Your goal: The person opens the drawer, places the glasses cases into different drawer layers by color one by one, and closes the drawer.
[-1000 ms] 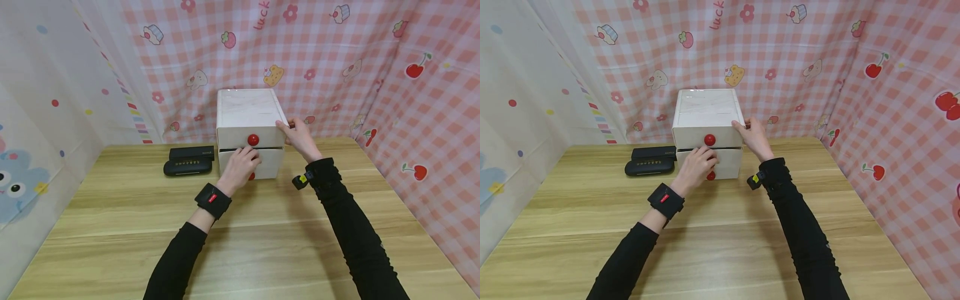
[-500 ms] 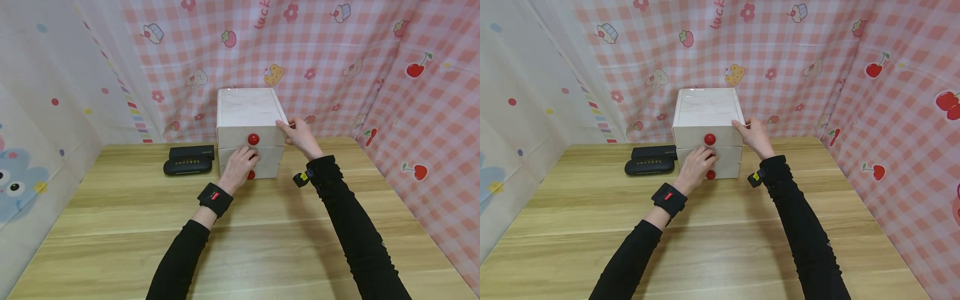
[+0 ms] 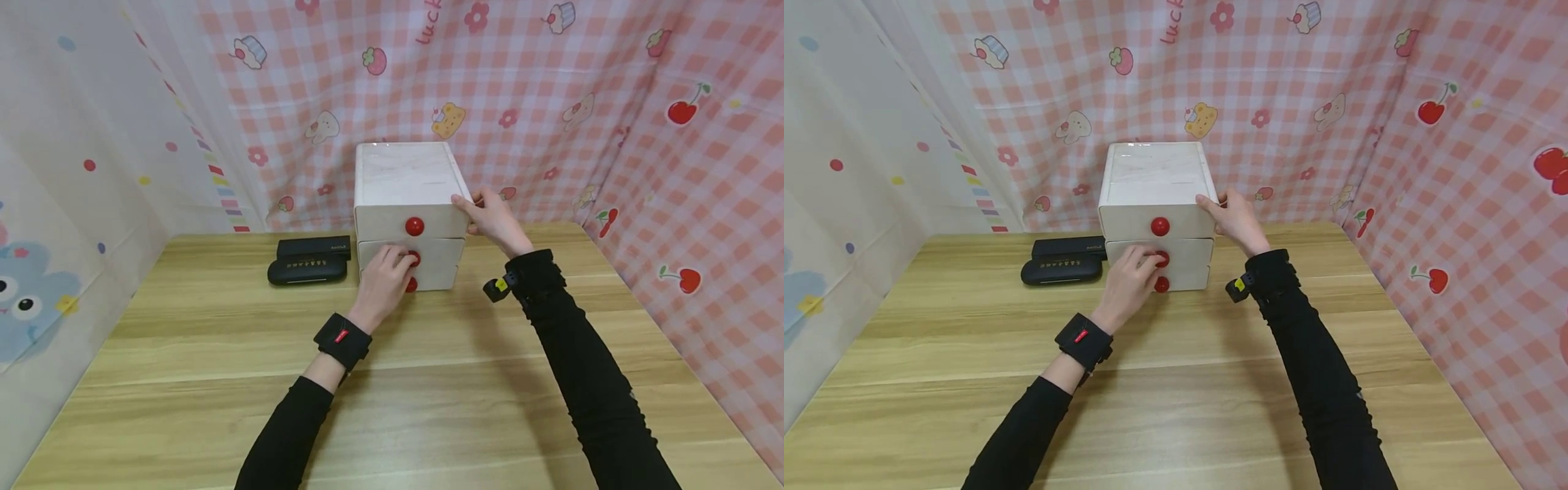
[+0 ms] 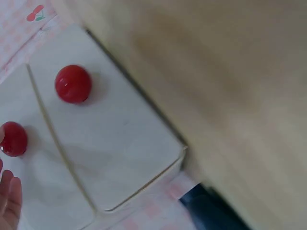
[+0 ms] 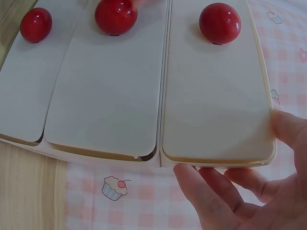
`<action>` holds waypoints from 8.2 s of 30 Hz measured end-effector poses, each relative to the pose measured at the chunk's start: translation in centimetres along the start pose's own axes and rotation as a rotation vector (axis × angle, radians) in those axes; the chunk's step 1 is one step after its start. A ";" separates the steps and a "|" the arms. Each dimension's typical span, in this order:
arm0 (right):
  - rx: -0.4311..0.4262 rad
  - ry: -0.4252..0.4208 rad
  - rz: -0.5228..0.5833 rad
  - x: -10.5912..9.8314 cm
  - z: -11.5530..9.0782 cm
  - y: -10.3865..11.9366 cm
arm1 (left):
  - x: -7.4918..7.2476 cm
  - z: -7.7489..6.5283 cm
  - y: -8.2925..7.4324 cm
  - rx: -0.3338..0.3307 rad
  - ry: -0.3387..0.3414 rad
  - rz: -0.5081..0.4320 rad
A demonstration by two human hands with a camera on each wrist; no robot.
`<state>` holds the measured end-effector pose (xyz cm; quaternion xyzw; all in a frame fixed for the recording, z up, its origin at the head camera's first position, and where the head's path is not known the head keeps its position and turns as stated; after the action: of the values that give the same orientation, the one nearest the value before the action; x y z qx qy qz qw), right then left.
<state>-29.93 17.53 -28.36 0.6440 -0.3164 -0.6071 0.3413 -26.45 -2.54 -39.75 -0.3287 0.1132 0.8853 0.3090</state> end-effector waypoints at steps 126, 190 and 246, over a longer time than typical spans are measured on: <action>-0.054 -0.051 -0.010 0.6 -0.1 -0.4 | -5.3 -5.8 -5.2 -0.434 0.733 -0.493; -0.052 -0.046 -0.005 0.6 -0.1 -0.7 | -5.1 -6.5 11.4 -0.572 0.697 0.052; -0.059 -0.057 0.006 0.7 -0.1 -0.7 | -7.7 0.1 -3.0 -0.202 0.521 0.108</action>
<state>-29.79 17.32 -29.36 0.6151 -0.3099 -0.6332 0.3530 -20.09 -3.83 -34.68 -0.5677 0.1174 0.7929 0.1876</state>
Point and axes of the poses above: each hand's wrist, its own z-axis towards the middle knuckle, its own x-axis out of the palm, y = z × x, the point moved 1 cm from there along z, towards the middle knuckle, and after that the axes turned 1 degree about z, right-handed, at the moved point
